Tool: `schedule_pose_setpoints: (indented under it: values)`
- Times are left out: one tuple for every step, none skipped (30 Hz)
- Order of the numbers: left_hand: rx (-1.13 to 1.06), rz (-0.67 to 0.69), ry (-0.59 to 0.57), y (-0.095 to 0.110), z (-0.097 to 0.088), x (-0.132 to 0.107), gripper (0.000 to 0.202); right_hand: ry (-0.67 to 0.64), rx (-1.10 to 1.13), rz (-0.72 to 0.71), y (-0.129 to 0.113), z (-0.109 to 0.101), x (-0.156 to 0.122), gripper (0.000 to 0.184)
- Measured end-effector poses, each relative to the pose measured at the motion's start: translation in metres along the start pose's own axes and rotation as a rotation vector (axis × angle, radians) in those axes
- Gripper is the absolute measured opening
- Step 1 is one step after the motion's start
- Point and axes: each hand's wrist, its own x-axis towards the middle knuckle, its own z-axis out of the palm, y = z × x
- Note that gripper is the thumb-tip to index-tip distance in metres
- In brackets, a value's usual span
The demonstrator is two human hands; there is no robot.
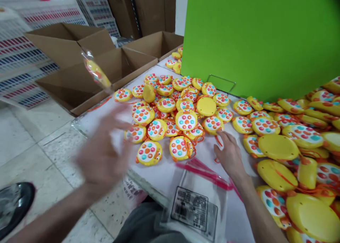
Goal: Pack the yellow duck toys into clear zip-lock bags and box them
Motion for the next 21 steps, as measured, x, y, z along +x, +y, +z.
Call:
schedule_pose_setpoints:
  values:
    - [-0.032, 0.189, -0.228, 0.006, 0.02, -0.017, 0.014, -0.01, -0.018, -0.02, 0.0, 0.006, 0.017, 0.054]
    - [-0.064, 0.353, -0.443, 0.012, 0.043, -0.036, 0.016, -0.019, -0.035, -0.036, 0.0, 0.012, 0.032, 0.059]
    - [-0.086, 0.439, -0.568, 0.017, 0.066, -0.056, 0.017, -0.026, -0.048, -0.046, 0.0, 0.017, 0.046, 0.061]
    - [-0.066, 0.464, -0.698, 0.02, 0.088, -0.076, 0.02, -0.031, -0.056, -0.05, 0.001, 0.021, 0.057, 0.06]
    - [-0.021, 0.452, -0.764, 0.021, 0.107, -0.093, 0.026, -0.031, -0.056, -0.05, 0.003, 0.023, 0.065, 0.056]
    - [0.015, 0.45, -0.812, 0.022, 0.123, -0.106, 0.031, -0.029, -0.048, -0.048, 0.005, 0.023, 0.07, 0.051]
    - [0.038, 0.443, -0.825, 0.021, 0.135, -0.116, 0.034, -0.021, -0.032, -0.041, 0.008, 0.022, 0.071, 0.047]
    - [0.055, 0.443, -0.823, 0.02, 0.144, -0.122, 0.035, -0.008, -0.008, -0.031, 0.01, 0.019, 0.069, 0.045]
    - [0.062, 0.452, -0.811, 0.018, 0.149, -0.125, 0.035, 0.01, 0.02, -0.018, 0.011, 0.015, 0.064, 0.044]
    - [0.062, 0.471, -0.792, 0.016, 0.151, -0.126, 0.035, 0.03, 0.046, -0.006, 0.012, 0.01, 0.055, 0.045]
    - [0.059, 0.498, -0.782, 0.015, 0.152, -0.124, 0.037, 0.053, 0.086, 0.015, 0.011, 0.005, 0.044, 0.046]
    - [0.057, 0.525, -0.775, 0.013, 0.152, -0.122, 0.039, 0.077, 0.138, 0.046, 0.008, 0.0, 0.03, 0.046]
    - [0.059, 0.546, -0.77, 0.013, 0.151, -0.119, 0.039, 0.104, 0.203, 0.088, 0.005, -0.005, 0.015, 0.046]
    - [0.064, 0.559, -0.766, 0.013, 0.151, -0.117, 0.036, 0.137, 0.297, 0.153, 0.0, -0.009, 0.0, 0.045]
    - [0.071, 0.565, -0.763, 0.013, 0.151, -0.114, 0.03, 0.169, 0.382, 0.221, -0.007, -0.013, -0.015, 0.045]
    - [0.078, 0.566, -0.759, 0.014, 0.151, -0.112, 0.024, 0.199, 0.459, 0.286, -0.013, -0.017, -0.03, 0.044]
    - [0.082, 0.565, -0.751, 0.014, 0.152, -0.111, 0.018, 0.226, 0.522, 0.34, -0.02, -0.02, -0.044, 0.043]
    - [0.08, 0.568, -0.744, 0.015, 0.152, -0.11, 0.014, 0.245, 0.559, 0.376, -0.026, -0.022, -0.056, 0.042]
    - [0.072, 0.572, -0.741, 0.015, 0.153, -0.11, 0.012, 0.256, 0.579, 0.4, -0.031, -0.024, -0.067, 0.041]
    - [0.061, 0.572, -0.74, 0.014, 0.154, -0.109, 0.011, 0.256, 0.576, 0.411, -0.035, -0.025, -0.078, 0.039]
    - [0.048, 0.56, -0.742, 0.013, 0.155, -0.109, 0.009, 0.251, 0.565, 0.409, -0.038, -0.026, -0.087, 0.038]
